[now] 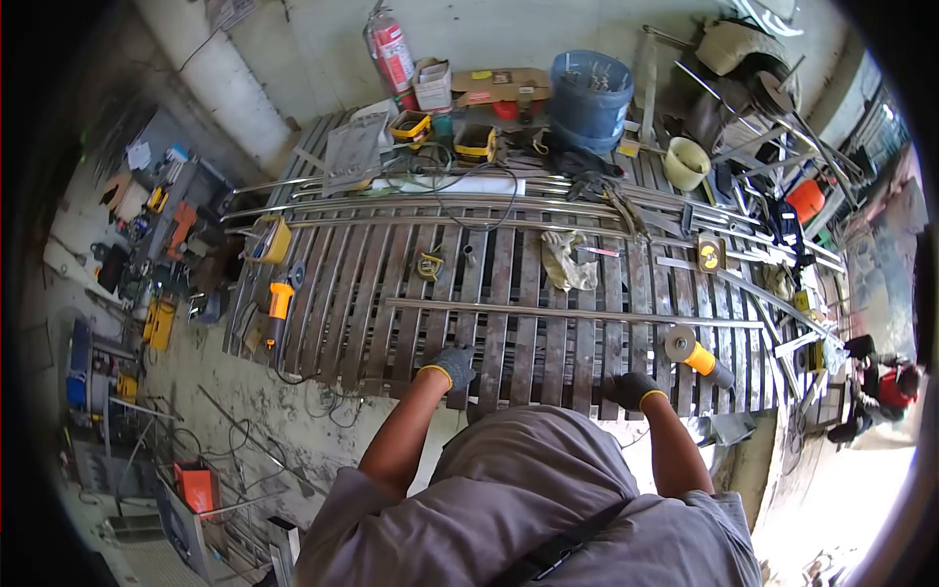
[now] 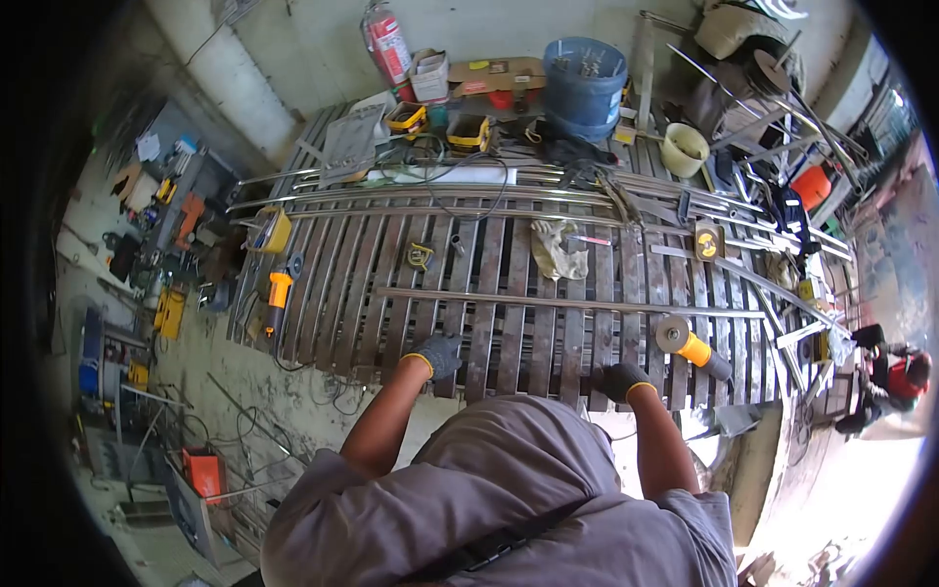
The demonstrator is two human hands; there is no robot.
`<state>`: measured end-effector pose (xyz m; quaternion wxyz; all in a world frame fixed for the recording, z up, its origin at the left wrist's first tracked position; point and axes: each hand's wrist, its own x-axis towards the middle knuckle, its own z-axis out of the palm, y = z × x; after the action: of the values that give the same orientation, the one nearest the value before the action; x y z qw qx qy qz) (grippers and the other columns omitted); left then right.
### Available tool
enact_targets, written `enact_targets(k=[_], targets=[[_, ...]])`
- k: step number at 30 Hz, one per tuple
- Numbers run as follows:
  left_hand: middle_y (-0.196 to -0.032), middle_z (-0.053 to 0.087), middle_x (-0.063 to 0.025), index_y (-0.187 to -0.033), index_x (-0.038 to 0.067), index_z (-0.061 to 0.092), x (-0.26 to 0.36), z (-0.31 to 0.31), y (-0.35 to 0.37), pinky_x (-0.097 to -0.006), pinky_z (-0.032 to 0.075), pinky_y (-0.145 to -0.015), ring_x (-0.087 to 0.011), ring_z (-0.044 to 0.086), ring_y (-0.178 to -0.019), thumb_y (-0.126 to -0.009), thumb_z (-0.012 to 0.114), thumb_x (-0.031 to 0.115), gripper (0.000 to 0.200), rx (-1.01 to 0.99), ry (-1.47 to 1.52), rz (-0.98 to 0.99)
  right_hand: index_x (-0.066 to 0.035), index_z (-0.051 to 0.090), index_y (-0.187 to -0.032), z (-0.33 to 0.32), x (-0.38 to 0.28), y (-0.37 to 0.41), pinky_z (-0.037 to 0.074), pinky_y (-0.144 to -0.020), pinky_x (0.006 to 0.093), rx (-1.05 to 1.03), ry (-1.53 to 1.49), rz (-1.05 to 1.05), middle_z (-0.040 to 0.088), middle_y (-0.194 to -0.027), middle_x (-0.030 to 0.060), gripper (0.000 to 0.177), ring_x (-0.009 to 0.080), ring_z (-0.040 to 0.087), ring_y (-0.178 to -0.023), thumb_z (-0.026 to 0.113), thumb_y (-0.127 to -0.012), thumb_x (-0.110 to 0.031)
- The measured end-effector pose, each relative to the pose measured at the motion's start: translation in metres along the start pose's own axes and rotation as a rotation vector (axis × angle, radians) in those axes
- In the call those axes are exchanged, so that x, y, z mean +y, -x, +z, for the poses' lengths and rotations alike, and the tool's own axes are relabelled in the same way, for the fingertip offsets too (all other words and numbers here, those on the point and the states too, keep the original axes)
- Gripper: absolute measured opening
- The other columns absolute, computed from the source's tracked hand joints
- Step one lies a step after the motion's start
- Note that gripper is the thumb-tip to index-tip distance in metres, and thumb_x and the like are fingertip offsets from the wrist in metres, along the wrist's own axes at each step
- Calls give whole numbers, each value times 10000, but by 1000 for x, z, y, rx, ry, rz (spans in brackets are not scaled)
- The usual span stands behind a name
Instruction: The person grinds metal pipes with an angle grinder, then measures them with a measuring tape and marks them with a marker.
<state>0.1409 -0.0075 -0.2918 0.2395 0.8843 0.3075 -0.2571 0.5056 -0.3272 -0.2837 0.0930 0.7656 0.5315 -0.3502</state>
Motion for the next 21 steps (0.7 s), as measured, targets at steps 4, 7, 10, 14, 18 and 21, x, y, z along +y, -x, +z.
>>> enact_targets(k=[4, 7, 10, 14, 18, 21], targets=[[-1617, 520, -333, -1633, -28, 453, -6, 28, -6, -500, 450, -1248, -474, 539, -1479, -963, 702, 331, 799, 100, 24, 40, -93, 794, -1137, -8, -6, 1, 581, -997, 541, -40, 30, 18, 795, -1159, 242, 649, 456, 751, -1121, 351, -1112, -566], [-1620, 512, -341, -1627, -44, 452, -6, 27, -4, -488, 459, -1242, -464, 538, -1483, -969, 697, 340, 800, 107, -29, 69, -100, 786, -1129, -2, 0, -6, 583, -988, 544, -47, 46, 9, 792, -1162, 244, 639, 455, 748, -1121, 360, -1106, -575], [-1622, 511, -339, -1622, -42, 460, 1, 12, 1, -486, 462, -1237, -468, 539, -1480, -980, 692, 364, 794, 40, -14, 44, -129, 789, -1140, 2, 6, -12, 583, -980, 538, -55, 50, 13, 792, -1146, 242, 616, 458, 743, -1117, 396, -1092, -600], [-1576, 578, -307, -1595, -40, 496, 4, 0, 5, -507, 479, -1213, -452, 589, -1435, -991, 707, 410, 782, 16, 7, 30, -104, 805, -1051, 2, 9, -8, 572, -958, 557, -12, -35, 28, 775, -1048, 278, 686, 496, 727, -1071, 389, -1064, -650], [-1580, 572, -311, -1592, -35, 504, 1, 0, 2, -509, 478, -1212, -460, 588, -1432, -998, 689, 438, 782, 23, -16, 33, -103, 806, -1049, -8, 3, -6, 582, -946, 540, -4, -85, 75, 777, -1034, 277, 693, 497, 733, -1050, 438, -1028, -689], [-1598, 555, -309, -1609, -23, 492, -2, 4, 3, -502, 460, -1230, -461, 571, -1450, -1005, 673, 463, 797, 52, -29, 62, -99, 809, -1023, -7, 6, -12, 592, -927, 535, -22, -28, 45, 783, -1039, 270, 690, 489, 743, -1048, 490, -1002, -710]])
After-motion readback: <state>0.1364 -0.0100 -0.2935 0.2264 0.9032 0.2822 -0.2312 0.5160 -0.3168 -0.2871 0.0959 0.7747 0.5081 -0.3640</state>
